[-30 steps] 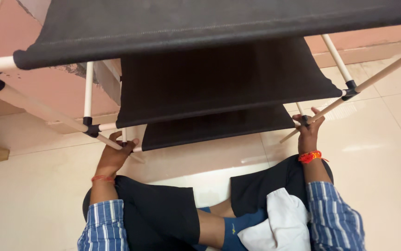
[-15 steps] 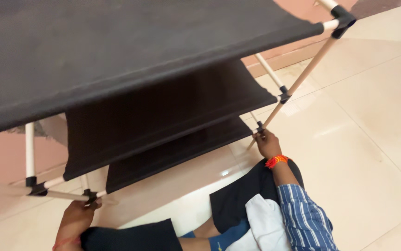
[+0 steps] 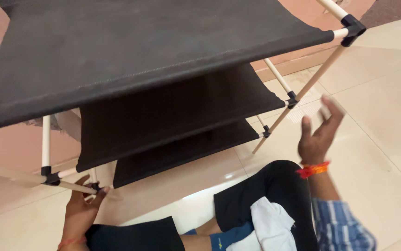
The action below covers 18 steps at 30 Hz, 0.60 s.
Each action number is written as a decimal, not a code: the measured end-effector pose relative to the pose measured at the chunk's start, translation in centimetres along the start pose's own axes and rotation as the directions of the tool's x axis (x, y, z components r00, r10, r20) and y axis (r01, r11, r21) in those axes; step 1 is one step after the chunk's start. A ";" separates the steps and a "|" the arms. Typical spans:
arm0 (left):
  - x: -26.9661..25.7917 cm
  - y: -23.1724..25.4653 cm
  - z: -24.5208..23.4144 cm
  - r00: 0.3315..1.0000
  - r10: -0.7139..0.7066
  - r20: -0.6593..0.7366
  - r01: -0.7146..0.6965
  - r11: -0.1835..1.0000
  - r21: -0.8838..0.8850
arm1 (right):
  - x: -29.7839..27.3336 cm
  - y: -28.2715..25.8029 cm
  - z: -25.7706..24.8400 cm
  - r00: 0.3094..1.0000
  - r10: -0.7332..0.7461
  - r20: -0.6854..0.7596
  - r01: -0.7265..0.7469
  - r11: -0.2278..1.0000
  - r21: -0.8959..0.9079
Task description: The person assembles a three-tier fabric shelf by connecting white PVC pipes with black corner joints and attaching black fabric shelves. They sit on the floor, insert the pipes into the joints, and secure the fabric layers to the frame.
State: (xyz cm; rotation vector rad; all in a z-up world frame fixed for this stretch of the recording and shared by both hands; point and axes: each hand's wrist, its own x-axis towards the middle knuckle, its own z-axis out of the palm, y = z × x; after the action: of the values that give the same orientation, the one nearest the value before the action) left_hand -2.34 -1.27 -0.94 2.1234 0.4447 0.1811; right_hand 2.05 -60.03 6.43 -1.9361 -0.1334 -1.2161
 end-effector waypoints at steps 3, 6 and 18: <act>-0.3 0.7 0.5 0.999 -0.031 -0.016 0.029 0.995 -0.094 | 7.5 -5.9 -1.4 0.921 -0.382 0.079 0.390 0.894 -0.221; 0.0 0.9 0.8 0.999 -0.037 -0.022 0.034 0.992 -0.121 | 14.2 -9.5 -1.1 0.783 -0.597 0.175 0.622 0.750 -0.226; -1.0 2.8 2.2 0.997 0.073 -0.041 -0.078 0.987 -0.144 | 22.1 0.5 -2.6 0.710 -0.471 0.524 0.673 0.673 -0.307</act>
State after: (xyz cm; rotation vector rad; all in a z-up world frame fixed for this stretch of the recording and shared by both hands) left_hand -1.88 -4.78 0.20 1.9977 0.3613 0.2868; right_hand 12.15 -69.15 24.03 -2.7123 -0.8102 -1.3043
